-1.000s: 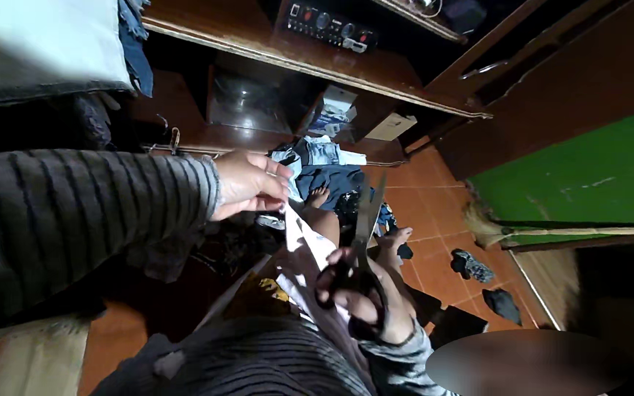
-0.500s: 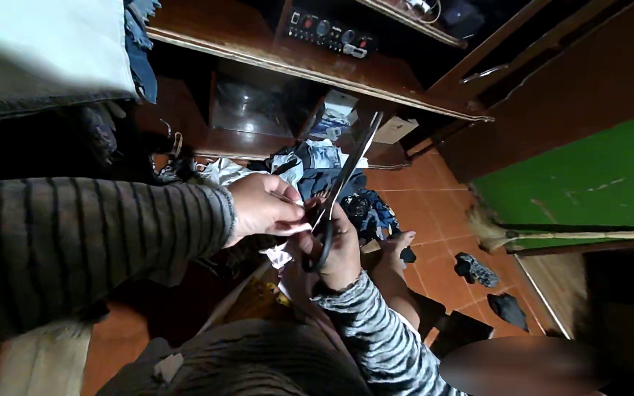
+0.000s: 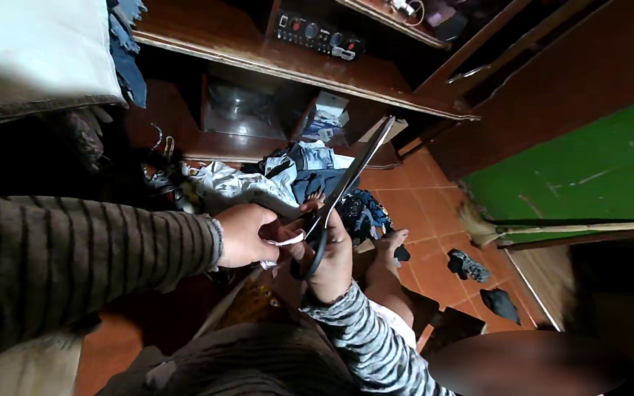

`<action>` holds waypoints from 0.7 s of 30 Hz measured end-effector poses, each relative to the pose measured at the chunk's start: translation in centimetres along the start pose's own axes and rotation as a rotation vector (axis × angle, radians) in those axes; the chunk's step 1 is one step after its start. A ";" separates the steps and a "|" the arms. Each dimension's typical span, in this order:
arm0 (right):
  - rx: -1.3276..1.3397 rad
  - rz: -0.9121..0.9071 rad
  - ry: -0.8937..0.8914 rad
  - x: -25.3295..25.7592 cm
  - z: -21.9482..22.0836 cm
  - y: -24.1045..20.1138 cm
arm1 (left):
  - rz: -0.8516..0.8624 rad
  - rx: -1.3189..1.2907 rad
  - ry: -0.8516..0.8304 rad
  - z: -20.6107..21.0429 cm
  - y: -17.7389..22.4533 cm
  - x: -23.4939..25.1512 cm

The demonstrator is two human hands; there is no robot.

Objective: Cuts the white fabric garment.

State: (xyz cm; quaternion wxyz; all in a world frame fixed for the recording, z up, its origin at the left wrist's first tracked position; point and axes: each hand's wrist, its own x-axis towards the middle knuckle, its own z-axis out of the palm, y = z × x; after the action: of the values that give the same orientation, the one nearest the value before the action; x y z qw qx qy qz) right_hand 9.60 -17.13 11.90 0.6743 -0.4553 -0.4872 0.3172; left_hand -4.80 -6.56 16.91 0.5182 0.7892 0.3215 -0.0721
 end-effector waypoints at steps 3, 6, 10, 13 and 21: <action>-0.005 -0.008 -0.023 0.0 -0.5 -0.3 | 0.026 0.027 -0.005 -0.3 -0.2 0.1; -0.081 -0.012 -0.044 0.0 -1.3 -0.5 | 0.101 0.048 0.046 -0.5 -0.3 0.2; -0.244 -0.051 -0.026 0.0 -2.6 -0.1 | 0.197 0.096 0.156 -0.8 -0.7 0.3; -0.277 -0.024 -0.028 -0.2 -3.4 0.3 | 0.218 0.130 0.160 -1.3 -0.9 0.4; -0.304 -0.023 -0.018 -0.8 -3.5 0.6 | 0.440 0.435 0.299 -1.8 -2.1 1.2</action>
State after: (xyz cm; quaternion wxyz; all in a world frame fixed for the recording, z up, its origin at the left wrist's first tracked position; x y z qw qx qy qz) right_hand 12.63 -18.67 10.70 0.5968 -0.5435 -0.5409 0.2363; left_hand -5.49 -3.89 15.53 0.2881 0.9335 0.1931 0.0910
